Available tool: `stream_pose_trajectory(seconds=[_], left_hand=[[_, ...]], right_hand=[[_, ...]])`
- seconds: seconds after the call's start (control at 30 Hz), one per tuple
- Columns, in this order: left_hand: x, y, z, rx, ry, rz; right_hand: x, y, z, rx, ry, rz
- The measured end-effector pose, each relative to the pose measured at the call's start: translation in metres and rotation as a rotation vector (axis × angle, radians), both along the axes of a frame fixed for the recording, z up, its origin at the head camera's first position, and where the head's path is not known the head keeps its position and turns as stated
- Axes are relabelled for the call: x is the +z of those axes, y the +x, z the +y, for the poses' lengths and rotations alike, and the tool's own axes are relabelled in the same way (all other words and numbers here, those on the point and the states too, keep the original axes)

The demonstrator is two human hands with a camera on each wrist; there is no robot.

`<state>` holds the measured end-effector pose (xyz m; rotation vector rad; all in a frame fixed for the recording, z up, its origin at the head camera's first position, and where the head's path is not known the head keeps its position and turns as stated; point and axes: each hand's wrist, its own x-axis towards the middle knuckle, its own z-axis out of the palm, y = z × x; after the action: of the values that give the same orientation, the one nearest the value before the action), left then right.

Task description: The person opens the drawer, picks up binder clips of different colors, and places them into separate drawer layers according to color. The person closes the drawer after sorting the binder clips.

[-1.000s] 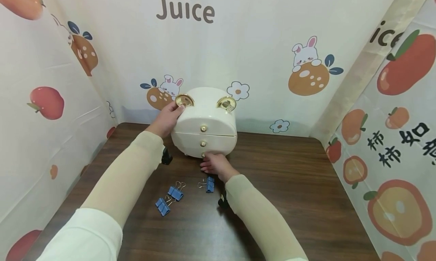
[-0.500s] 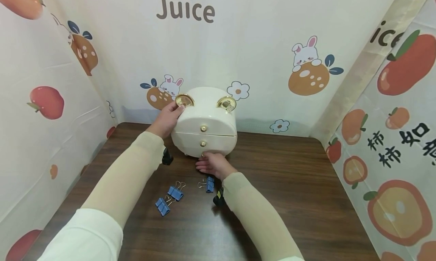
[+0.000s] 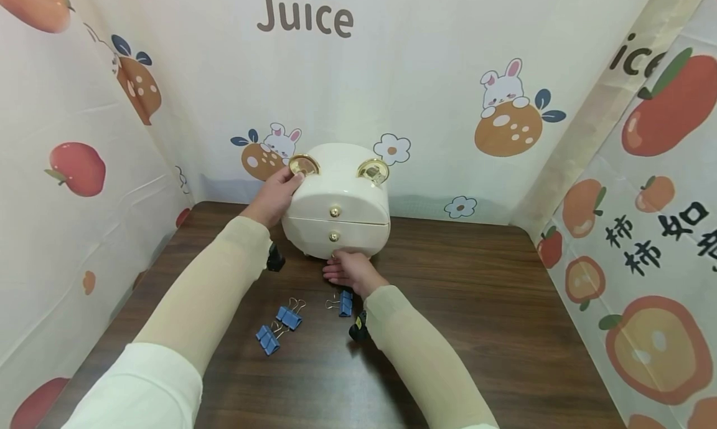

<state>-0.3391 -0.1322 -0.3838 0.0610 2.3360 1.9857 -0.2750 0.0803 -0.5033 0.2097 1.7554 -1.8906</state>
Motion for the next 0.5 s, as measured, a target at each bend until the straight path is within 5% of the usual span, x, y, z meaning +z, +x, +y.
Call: stream_pose_trajectory(seconds=[0.5], left_hand=[[-0.0011,-0.0048,-0.0007,-0.016,0.03,0.002]], right_hand=[[-0.0042,0.0023,-0.0011,-0.009,0.017,0.041]])
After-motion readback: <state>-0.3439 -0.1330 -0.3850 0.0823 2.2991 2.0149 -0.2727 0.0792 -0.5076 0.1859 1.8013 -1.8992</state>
